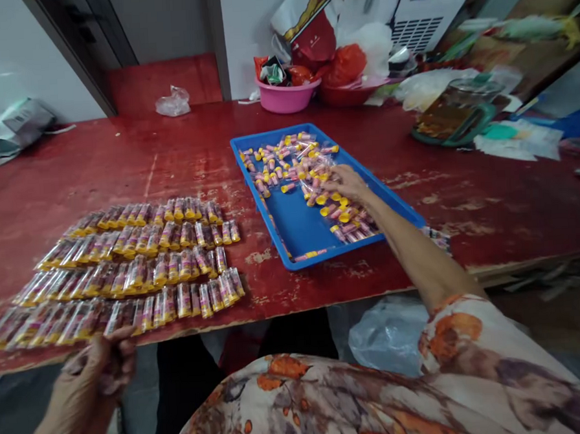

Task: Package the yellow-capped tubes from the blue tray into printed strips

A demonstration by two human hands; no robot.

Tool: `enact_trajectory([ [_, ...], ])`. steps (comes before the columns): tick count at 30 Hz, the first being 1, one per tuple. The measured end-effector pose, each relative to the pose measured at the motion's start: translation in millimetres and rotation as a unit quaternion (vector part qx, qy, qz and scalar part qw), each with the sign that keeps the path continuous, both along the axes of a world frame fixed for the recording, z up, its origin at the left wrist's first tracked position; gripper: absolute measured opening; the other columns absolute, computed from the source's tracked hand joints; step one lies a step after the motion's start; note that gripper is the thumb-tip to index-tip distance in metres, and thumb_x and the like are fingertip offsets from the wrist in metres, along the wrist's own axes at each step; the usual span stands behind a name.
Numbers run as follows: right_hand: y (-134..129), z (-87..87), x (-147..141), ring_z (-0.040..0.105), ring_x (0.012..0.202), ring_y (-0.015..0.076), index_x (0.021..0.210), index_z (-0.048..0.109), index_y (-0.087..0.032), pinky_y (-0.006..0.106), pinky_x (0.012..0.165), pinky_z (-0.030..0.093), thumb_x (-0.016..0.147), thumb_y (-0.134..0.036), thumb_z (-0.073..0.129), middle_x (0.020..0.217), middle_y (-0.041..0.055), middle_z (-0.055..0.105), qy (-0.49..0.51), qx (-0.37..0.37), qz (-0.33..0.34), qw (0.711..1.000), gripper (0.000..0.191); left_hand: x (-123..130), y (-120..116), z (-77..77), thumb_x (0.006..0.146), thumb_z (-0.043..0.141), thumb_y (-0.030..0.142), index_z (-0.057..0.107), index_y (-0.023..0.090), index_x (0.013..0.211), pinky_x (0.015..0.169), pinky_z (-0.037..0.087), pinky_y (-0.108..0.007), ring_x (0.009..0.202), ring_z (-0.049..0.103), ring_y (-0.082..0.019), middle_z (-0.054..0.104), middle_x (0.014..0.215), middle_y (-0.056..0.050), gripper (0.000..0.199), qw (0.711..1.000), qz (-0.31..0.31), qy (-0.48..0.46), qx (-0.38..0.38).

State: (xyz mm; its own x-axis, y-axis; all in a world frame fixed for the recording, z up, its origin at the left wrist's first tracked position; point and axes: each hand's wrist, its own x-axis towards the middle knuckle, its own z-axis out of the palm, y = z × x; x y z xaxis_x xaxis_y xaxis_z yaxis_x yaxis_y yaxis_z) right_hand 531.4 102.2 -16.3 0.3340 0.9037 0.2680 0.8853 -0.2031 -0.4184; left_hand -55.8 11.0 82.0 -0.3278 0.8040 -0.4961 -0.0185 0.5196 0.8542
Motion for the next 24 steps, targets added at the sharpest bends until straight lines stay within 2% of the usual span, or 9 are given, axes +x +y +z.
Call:
enact_trajectory([
  [3, -1.1, -10.7, -32.4, 0.055, 0.113, 0.0290, 0.117, 0.063, -0.018, 0.045, 0.098, 0.044, 0.079, -0.046, 0.064, 0.122, 0.0127, 0.061, 0.019, -0.010, 0.070, 0.997, 0.047, 46.9, -10.5, -3.6, 0.088, 0.050, 0.012, 0.070, 0.022, 0.067, 0.052, 0.054, -0.018, 0.057, 0.061, -0.012, 0.071, 0.068, 0.001, 0.031, 0.979, 0.036, -0.190, -0.068],
  [5, -1.6, -13.6, -57.8, 0.057, 0.111, 0.0285, 0.117, 0.063, -0.017, 0.043, 0.098, 0.044, 0.077, -0.042, 0.066, 0.120, 0.0124, 0.063, 0.034, -0.009, 0.116, 0.993, 0.047, 72.5, -19.3, -9.0, 0.086, 0.053, 0.009, 0.069, 0.018, 0.072, 0.058, 0.059, -0.021, 0.063, 0.066, -0.013, 0.072, 0.075, -0.003, 0.023, 0.957, 0.013, -0.272, -0.102],
  [8, -4.3, -12.8, -94.4, 0.058, 0.110, 0.0280, 0.111, 0.067, -0.017, 0.042, 0.099, 0.044, 0.075, -0.032, 0.066, 0.119, 0.0123, 0.065, 0.058, 0.009, 0.171, 0.983, 0.040, 95.6, -34.0, -20.4, 0.078, 0.059, 0.002, 0.066, 0.014, 0.072, 0.069, 0.063, -0.030, 0.072, 0.070, -0.018, 0.072, 0.081, -0.008, 0.015, 0.930, -0.038, -0.336, -0.145],
  [11, -11.3, -8.2, -117.7, 0.061, 0.104, 0.0276, 0.097, 0.071, -0.018, 0.041, 0.096, 0.046, 0.072, -0.026, 0.064, 0.111, 0.0112, 0.069, 0.091, 0.040, 0.196, 0.975, 0.027, 103.6, -45.7, -29.7, 0.074, 0.065, -0.002, 0.068, 0.010, 0.079, 0.074, 0.063, -0.040, 0.077, 0.072, -0.023, 0.073, 0.086, -0.012, 0.014, 0.916, -0.098, -0.349, -0.173],
  [15, -23.6, 0.9, -122.1, 0.065, 0.091, 0.0247, 0.091, 0.072, -0.020, 0.037, 0.084, 0.050, 0.073, -0.035, 0.065, 0.099, 0.0079, 0.072, 0.169, 0.107, 0.175, 0.964, 0.025, 104.6, -50.0, -36.1, 0.074, 0.075, 0.009, 0.068, 0.010, 0.087, 0.065, 0.063, -0.036, 0.072, 0.072, -0.023, 0.073, 0.085, -0.012, 0.014, 0.909, -0.178, -0.339, -0.168],
  [18, -36.5, 12.2, -119.7, 0.062, 0.070, 0.0194, 0.097, 0.069, -0.019, 0.031, 0.062, 0.049, 0.077, -0.048, 0.062, 0.086, 0.0061, 0.071, 0.248, 0.168, 0.114, 0.947, 0.036, 104.6, -44.7, -39.7, 0.075, 0.076, 0.015, 0.069, 0.010, 0.084, 0.067, 0.063, -0.036, 0.073, 0.072, -0.023, 0.073, 0.083, -0.012, 0.013, 0.912, -0.183, -0.328, -0.167],
  [20, -50.5, 23.4, -124.7, 0.052, 0.053, 0.0131, 0.105, 0.065, -0.020, 0.027, 0.049, 0.041, 0.082, -0.054, 0.056, 0.084, 0.0053, 0.070, 0.290, 0.201, 0.072, 0.933, 0.042, 105.0, -38.7, -42.1, 0.074, 0.077, 0.016, 0.069, 0.011, 0.084, 0.071, 0.063, -0.038, 0.075, 0.073, -0.024, 0.074, 0.083, -0.012, 0.014, 0.910, -0.187, -0.336, -0.158],
  [22, -70.4, 35.9, -139.9, 0.038, 0.042, 0.0081, 0.105, 0.061, -0.022, 0.023, 0.040, 0.031, 0.085, -0.058, 0.052, 0.082, 0.0042, 0.069, 0.353, 0.218, 0.052, 0.908, 0.042, 105.5, -32.4, -44.6, 0.070, 0.081, 0.015, 0.069, 0.012, 0.084, 0.070, 0.063, -0.035, 0.071, 0.072, -0.022, 0.074, 0.081, -0.010, 0.019, 0.906, -0.205, -0.348, -0.124],
  [24, -95.5, 45.4, -167.4, 0.027, 0.038, 0.0048, 0.095, 0.059, -0.022, 0.020, 0.036, 0.022, 0.083, -0.056, 0.057, 0.077, 0.0030, 0.067, 0.471, 0.206, 0.060, 0.855, 0.036, 105.4, -27.1, -47.7, 0.065, 0.085, 0.016, 0.069, 0.012, 0.084, 0.068, 0.062, -0.030, 0.067, 0.071, -0.018, 0.074, 0.077, -0.007, 0.025, 0.903, -0.222, -0.359, -0.084],
])
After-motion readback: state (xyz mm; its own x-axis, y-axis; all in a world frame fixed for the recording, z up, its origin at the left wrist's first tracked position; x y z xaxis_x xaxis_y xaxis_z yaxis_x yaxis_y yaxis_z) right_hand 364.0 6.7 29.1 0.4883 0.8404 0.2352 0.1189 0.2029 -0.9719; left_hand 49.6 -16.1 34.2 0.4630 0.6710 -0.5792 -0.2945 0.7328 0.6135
